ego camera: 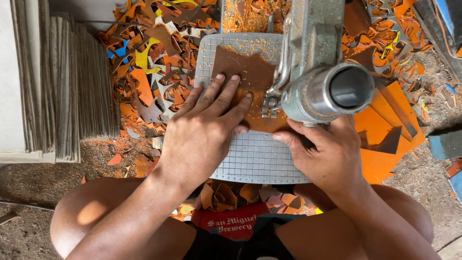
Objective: The person uses a band saw to cut an orange leather sheet into smaller pieces. They guide the material through the blade, rotate it to follow curved cuts, and remove offcuts as they work.
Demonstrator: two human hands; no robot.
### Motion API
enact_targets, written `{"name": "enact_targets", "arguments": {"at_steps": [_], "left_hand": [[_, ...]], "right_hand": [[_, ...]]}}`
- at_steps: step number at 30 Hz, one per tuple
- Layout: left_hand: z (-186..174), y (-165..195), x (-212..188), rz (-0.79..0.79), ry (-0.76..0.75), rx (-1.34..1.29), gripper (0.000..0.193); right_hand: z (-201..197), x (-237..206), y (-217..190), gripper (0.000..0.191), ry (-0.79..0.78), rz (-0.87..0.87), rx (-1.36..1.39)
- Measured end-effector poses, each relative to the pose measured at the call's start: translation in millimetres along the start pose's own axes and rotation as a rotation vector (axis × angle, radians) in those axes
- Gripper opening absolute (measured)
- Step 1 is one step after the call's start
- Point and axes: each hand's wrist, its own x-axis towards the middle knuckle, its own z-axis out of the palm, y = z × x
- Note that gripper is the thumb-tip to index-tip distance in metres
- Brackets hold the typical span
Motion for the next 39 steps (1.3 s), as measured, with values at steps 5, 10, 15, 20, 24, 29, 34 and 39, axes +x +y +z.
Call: {"name": "enact_targets", "arguments": {"at_steps": [5, 10, 15, 20, 24, 29, 34, 39], "left_hand": [[-1, -7, 5, 0.019, 0.003, 0.003, 0.052], [0, -13, 11, 0.041, 0.013, 0.041, 0.052], [1, -23, 18, 0.088, 0.015, 0.049, 0.053], [4, -29, 25, 0.111, 0.028, 0.078, 0.055], [4, -36, 30, 0.118, 0.029, 0.076, 0.058], [7, -41, 37, 0.097, 0.029, 0.087, 0.058], [8, -42, 43, 0.087, 0.024, 0.109, 0.060], [7, -42, 47, 0.062, 0.009, 0.094, 0.064]], "right_hand": [[-1, 5, -5, 0.037, 0.015, 0.017, 0.038], [-1, 9, -11, 0.035, 0.013, 0.028, -0.004], [0, 13, -15, 0.035, -0.017, 0.050, -0.018], [-1, 16, -18, 0.034, -0.021, 0.070, -0.002], [0, 19, -20, 0.033, -0.033, 0.065, -0.006], [3, 21, -17, 0.034, -0.035, 0.052, -0.022], [6, 23, -15, 0.037, -0.034, 0.017, -0.045], [-19, 32, 13, 0.035, -0.311, 0.139, 0.119]]}}
